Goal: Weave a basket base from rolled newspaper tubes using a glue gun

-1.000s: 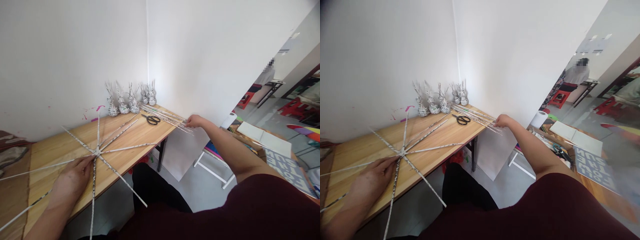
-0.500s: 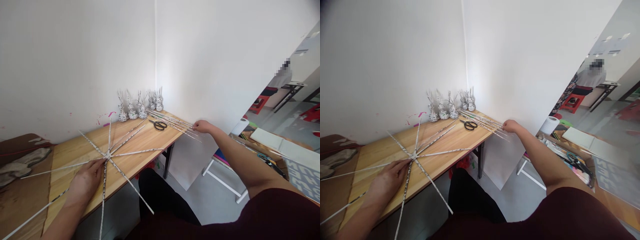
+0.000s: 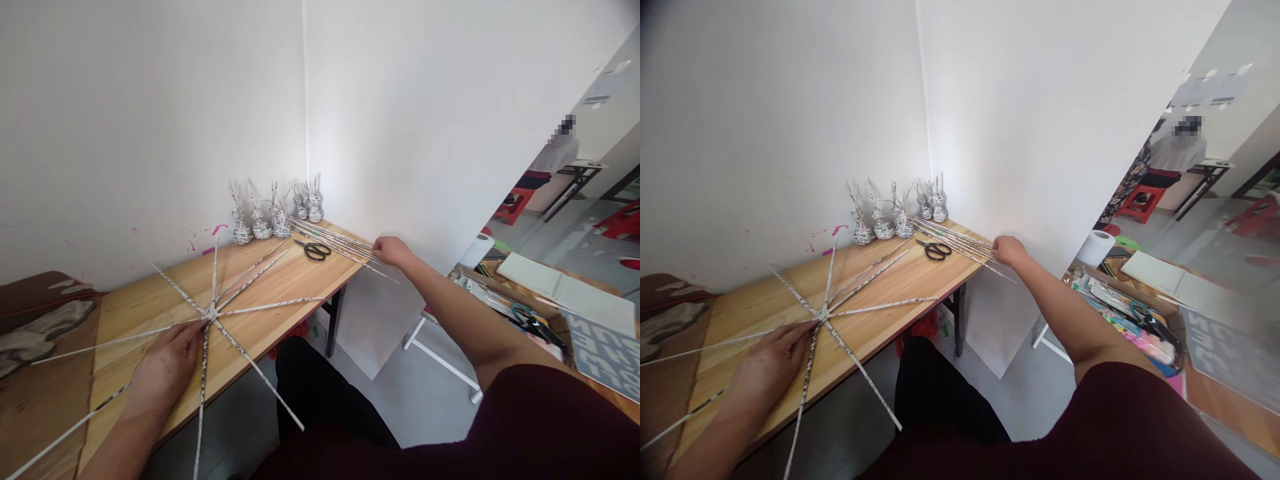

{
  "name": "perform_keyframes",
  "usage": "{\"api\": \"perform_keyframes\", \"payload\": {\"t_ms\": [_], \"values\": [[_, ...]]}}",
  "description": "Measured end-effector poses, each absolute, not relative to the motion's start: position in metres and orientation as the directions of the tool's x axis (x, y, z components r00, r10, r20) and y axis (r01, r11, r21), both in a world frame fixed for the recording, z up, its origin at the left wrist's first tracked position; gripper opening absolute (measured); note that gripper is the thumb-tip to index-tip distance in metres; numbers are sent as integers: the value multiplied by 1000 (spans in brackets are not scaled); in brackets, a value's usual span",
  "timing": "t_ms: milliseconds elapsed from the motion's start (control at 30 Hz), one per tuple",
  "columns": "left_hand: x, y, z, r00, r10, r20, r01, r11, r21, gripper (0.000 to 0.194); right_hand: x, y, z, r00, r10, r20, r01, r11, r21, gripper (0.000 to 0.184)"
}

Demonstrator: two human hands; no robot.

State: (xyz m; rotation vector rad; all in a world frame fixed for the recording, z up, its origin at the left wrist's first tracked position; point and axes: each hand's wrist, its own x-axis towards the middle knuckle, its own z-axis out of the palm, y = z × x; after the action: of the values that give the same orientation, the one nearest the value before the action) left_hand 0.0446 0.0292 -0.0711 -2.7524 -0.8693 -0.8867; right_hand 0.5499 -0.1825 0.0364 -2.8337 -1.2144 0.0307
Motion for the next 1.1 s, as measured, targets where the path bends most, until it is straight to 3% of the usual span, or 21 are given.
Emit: {"api": "perform_keyframes", "payload": {"t_ms": [300,800,1000,1100], "values": [[46,27,-67,663,479,575,545,-836,67,38,535,-113,20,629,776,-35,769,-629,-112,21],[47,22,-62,648,540,537,582,-806,107,39,540,-99,29,673,736,-64,731,-676,-93,30],[47,24,-66,650,535,540,575,-810,111,39,549,-119,59,696,709,-111,678,-700,-224,15],[48,25,-66,650,533,542,572,-812,113,41,548,-138,66,684,717,-137,651,-684,-329,19]]}}
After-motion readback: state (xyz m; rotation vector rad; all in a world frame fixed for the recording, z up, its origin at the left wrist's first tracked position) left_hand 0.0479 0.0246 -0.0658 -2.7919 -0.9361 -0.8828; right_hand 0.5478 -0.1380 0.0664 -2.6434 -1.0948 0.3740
